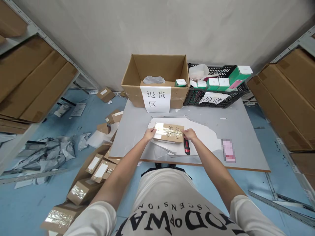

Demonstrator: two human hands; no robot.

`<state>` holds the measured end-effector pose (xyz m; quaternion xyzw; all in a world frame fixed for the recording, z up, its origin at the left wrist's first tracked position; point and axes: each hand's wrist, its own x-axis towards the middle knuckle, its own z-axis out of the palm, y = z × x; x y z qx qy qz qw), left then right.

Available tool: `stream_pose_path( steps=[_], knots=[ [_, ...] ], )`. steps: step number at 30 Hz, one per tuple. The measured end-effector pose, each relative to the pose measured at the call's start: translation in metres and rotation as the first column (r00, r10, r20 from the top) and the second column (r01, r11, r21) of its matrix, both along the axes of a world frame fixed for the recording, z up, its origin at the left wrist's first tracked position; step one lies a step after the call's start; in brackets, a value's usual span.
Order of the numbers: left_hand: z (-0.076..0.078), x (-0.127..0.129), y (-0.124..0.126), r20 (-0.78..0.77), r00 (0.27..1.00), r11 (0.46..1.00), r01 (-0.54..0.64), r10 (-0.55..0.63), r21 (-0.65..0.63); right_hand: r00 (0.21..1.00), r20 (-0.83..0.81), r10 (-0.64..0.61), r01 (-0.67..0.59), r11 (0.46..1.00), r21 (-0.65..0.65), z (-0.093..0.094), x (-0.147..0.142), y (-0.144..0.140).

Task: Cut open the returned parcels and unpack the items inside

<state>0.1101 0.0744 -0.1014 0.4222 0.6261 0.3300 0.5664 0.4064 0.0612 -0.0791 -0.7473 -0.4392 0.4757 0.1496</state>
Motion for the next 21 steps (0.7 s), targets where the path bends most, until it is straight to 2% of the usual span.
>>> stream_pose_path(
  steps=[5,7,10,11,14,15,18,21],
  knots=[
    [0.0,0.002,-0.003,0.04,0.998,0.999,-0.051,0.051,0.002,0.996,0.057,0.062,-0.067,0.994,0.086,-0.005,0.004,-0.001],
    [0.001,0.004,-0.015,0.059,0.993,0.995,-0.098,0.097,0.007,0.987,0.134,0.091,-0.113,0.98,0.164,-0.005,0.006,-0.002],
    [0.005,0.013,-0.048,0.085,0.98,0.984,-0.178,0.178,-0.011,0.974,0.219,0.053,-0.114,0.954,0.276,-0.003,0.007,-0.001],
    [0.006,0.018,-0.061,0.11,0.976,0.982,-0.185,0.188,-0.036,0.977,0.209,0.039,-0.104,0.945,0.309,-0.001,0.008,0.0],
    [0.013,0.037,-0.094,0.355,0.893,0.937,-0.166,0.275,-0.308,0.996,0.07,0.049,-0.073,0.918,0.39,0.001,0.008,0.005],
    [0.016,0.044,-0.1,0.403,0.867,0.926,-0.153,0.294,-0.346,0.998,0.012,0.06,-0.06,0.912,0.405,0.001,0.007,0.007],
    [0.021,0.065,-0.108,0.494,0.813,0.927,-0.14,0.309,-0.349,0.987,-0.145,0.074,-0.01,0.916,0.4,-0.004,0.004,0.01],
    [0.019,0.075,-0.102,0.521,0.796,0.935,-0.152,0.309,-0.322,0.974,-0.222,0.051,0.036,0.927,0.373,-0.014,0.0,0.009]
  ],
)
